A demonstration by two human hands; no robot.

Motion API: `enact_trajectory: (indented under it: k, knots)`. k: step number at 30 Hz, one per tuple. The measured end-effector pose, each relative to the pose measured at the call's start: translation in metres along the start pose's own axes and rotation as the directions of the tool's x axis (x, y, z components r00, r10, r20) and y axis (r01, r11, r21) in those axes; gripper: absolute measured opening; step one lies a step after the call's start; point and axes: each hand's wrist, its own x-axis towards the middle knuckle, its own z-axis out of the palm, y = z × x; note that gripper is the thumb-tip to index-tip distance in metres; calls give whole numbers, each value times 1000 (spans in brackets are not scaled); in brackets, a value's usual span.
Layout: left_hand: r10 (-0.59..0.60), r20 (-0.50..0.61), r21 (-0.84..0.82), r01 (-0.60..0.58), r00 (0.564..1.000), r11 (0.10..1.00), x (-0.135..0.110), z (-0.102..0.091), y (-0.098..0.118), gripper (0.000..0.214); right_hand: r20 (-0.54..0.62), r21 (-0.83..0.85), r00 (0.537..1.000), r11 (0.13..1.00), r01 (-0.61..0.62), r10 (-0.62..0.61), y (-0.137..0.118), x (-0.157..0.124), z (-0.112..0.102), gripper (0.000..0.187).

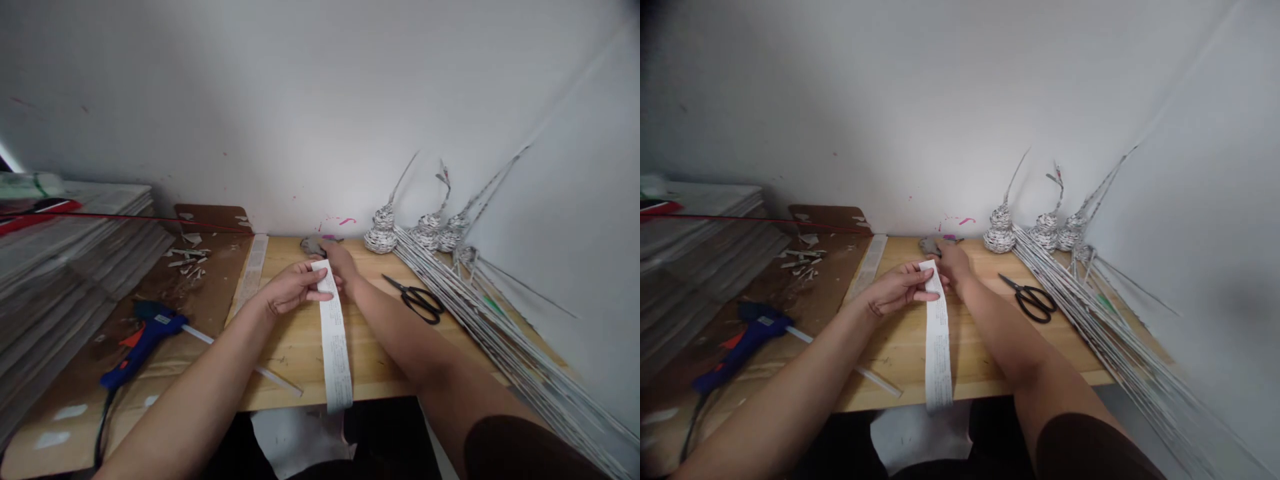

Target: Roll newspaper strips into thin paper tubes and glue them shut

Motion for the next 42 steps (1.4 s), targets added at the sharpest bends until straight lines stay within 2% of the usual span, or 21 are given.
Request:
enact_trajectory:
  k: [1,3,6,8,11,13,15,18,20,22,25,27,31,34,38,42]
  knots:
    - [-4,-3,2,4,1000,1000,0,0,0,15,5,-21,1000,1000,-10,10,-1,5,1,28]
    - [-2,-28,-2,2,1000,1000,1,0,0,12,0,-43,1000,999,-31,31,-4,10,2,32]
    - [9,-97,-24,-11,995,1000,3,-1,0,9,-8,-31,999,998,-52,52,-5,7,2,32]
    - [5,-138,-28,-9,990,1000,5,-2,0,8,-7,6,998,998,-60,60,-4,0,-1,27]
    - [-1,-199,-3,0,980,1000,8,-3,-2,10,-27,71,997,995,-77,79,0,-15,-9,40]
    - [-2,-248,9,5,969,1000,9,-2,-4,8,-67,192,994,978,-75,89,3,-27,-13,39]
    - [-8,-269,3,9,963,1000,7,0,-4,7,-68,406,992,911,-69,105,5,-38,-16,28]
    - [-15,-225,-9,13,974,1000,4,6,-2,11,52,627,990,767,-136,133,5,-48,-17,43]
    - [-23,-202,-11,21,979,1000,2,8,-1,15,166,722,979,662,-202,118,2,-50,-16,49]
    - [-37,-217,-9,36,976,999,2,8,-2,17,264,801,961,537,-264,78,-2,-51,-14,47]
    - [-63,-275,-7,63,959,998,4,6,-4,18,326,837,944,447,-316,57,-5,-50,-13,33]
    - [-76,-305,-10,76,949,997,6,4,-5,17,352,834,934,434,-340,54,-4,-49,-13,22]
    - [-90,-322,-44,80,942,996,7,5,-5,20,406,821,914,428,-378,28,-2,-48,-11,16]
    - [-98,-328,-60,83,939,995,8,5,-4,21,408,809,911,441,-389,56,-2,-47,-7,13]
    - [-87,-331,-56,73,940,996,9,4,-5,22,325,801,942,505,-320,83,-2,-45,-3,18]
    - [-89,-285,-38,81,954,996,9,4,-7,22,301,812,952,510,-284,51,-1,-45,-8,37]
